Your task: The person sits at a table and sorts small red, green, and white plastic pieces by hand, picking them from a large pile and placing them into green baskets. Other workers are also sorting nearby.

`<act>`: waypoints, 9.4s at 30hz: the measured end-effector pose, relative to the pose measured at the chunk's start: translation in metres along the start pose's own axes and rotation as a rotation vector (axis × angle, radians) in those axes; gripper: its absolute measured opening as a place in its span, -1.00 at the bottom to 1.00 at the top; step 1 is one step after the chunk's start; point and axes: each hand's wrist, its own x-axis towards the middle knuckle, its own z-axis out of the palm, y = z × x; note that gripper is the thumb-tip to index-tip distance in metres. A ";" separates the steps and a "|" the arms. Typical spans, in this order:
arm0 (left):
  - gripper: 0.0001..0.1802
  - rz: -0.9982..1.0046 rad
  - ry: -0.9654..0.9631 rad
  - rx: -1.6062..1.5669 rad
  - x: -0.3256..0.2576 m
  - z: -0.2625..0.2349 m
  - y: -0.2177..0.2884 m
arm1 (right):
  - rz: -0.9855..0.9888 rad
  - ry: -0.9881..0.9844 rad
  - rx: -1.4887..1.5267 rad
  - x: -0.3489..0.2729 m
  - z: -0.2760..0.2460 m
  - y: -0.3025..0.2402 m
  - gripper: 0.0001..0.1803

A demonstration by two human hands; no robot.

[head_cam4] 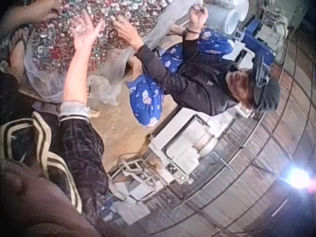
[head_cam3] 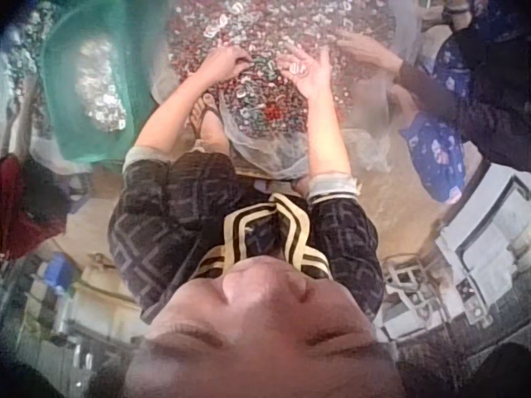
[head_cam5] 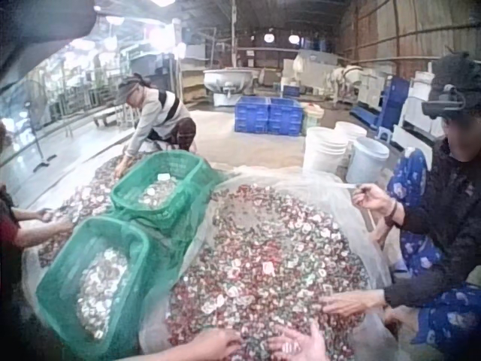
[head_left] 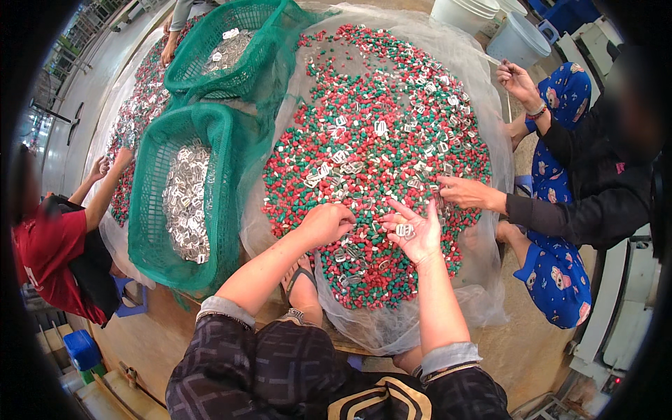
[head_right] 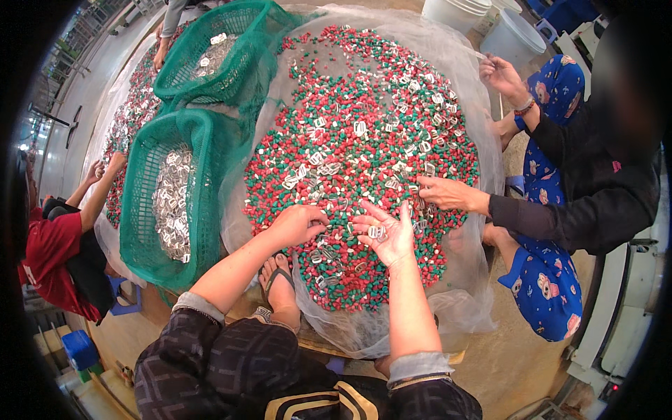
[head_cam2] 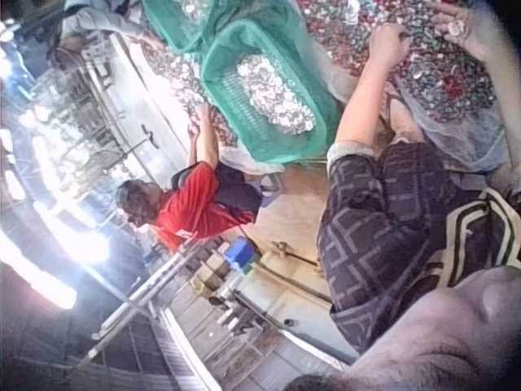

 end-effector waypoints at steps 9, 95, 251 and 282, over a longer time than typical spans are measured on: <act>-0.85 -0.184 0.176 -0.014 -0.004 -0.024 -0.020 | -0.168 0.068 -0.282 0.005 -0.036 -0.011 -0.44; -0.85 0.331 -0.264 0.286 -0.075 0.089 -0.009 | -0.520 0.204 -1.121 0.029 -0.084 0.034 -0.80; -0.51 -0.342 -0.113 -1.398 -0.003 0.031 0.041 | -0.088 -0.118 0.174 -0.015 0.026 0.051 -0.10; -0.39 -0.217 0.328 0.135 0.038 -0.046 -0.099 | -0.385 0.580 -1.489 0.007 -0.061 0.016 -0.73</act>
